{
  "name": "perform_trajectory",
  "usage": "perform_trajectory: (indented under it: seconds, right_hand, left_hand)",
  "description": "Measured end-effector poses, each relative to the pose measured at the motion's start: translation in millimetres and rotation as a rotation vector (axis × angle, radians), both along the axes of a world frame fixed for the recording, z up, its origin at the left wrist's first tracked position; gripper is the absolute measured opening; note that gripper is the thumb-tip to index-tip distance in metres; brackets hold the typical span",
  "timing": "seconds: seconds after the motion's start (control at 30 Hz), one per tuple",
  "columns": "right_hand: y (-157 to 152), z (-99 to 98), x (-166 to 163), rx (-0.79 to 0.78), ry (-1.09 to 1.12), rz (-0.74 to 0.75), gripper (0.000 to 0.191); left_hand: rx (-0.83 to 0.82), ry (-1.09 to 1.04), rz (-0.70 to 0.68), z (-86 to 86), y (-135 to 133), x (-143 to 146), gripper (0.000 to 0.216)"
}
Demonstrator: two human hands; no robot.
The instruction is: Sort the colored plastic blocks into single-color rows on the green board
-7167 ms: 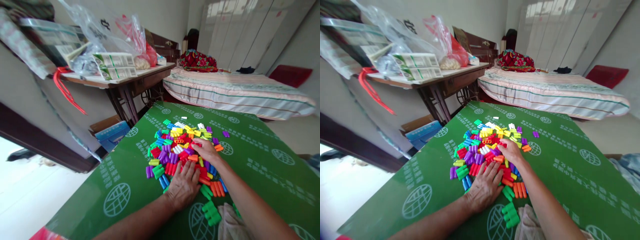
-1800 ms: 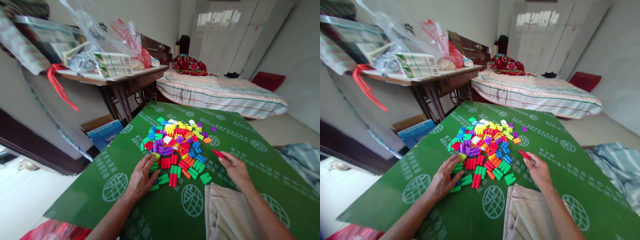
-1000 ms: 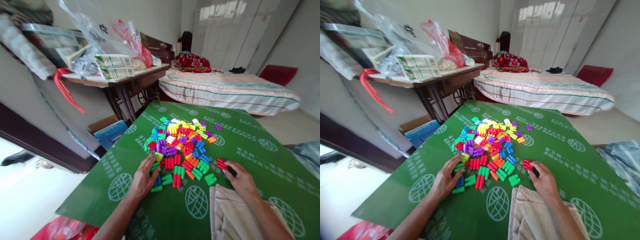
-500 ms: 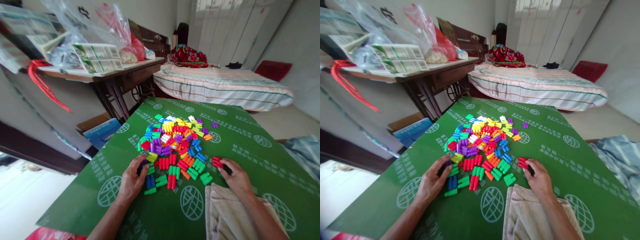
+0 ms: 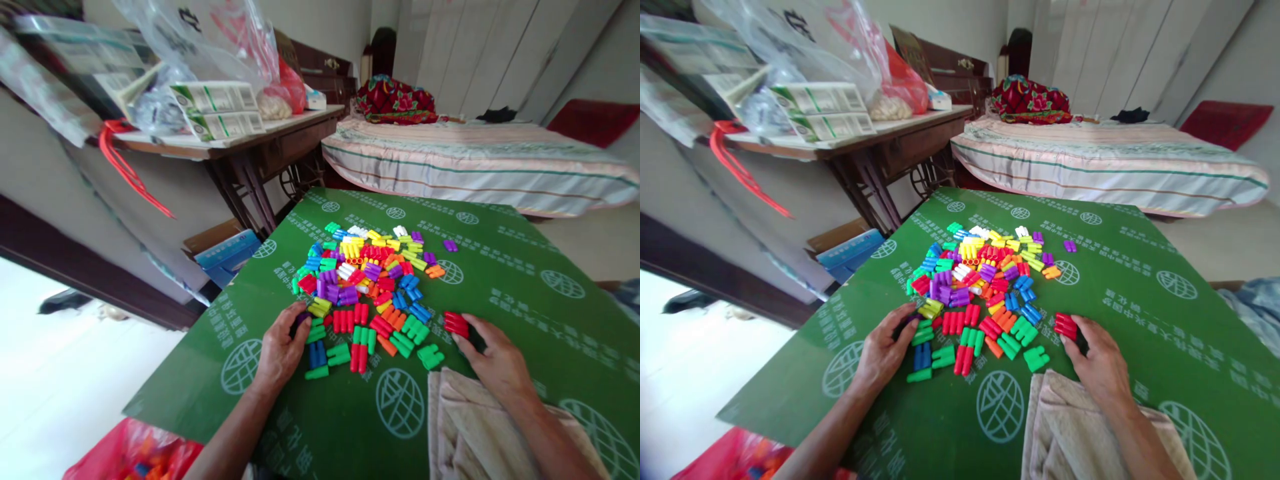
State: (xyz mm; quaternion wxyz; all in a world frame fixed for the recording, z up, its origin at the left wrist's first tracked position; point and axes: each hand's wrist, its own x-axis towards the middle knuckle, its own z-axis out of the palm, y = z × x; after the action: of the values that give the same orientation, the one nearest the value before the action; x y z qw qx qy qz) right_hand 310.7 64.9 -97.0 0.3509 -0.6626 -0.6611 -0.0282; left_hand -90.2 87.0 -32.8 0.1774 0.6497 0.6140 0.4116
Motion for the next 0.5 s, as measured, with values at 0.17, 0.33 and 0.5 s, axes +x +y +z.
perform_trajectory:
  seconds: [0.17, 0.33, 0.5]
  right_hand:
    - [3, 7.1, -9, 0.007, -0.089, 0.011, 0.052]
    - [6, 11.8, -16, -0.022, -0.191, -0.019, 0.049]
    - [5, 11.8, -16, -0.012, -0.233, -0.014, 0.044]
  left_hand:
    - [0.001, 0.000, -0.002, 0.2, 0, 1, 0.041]
    - [-0.001, 0.007, -0.007, -0.2, 1, 0, 0.041]
    - [-0.005, 0.011, -0.009, 0.3, 1, 0, 0.042]
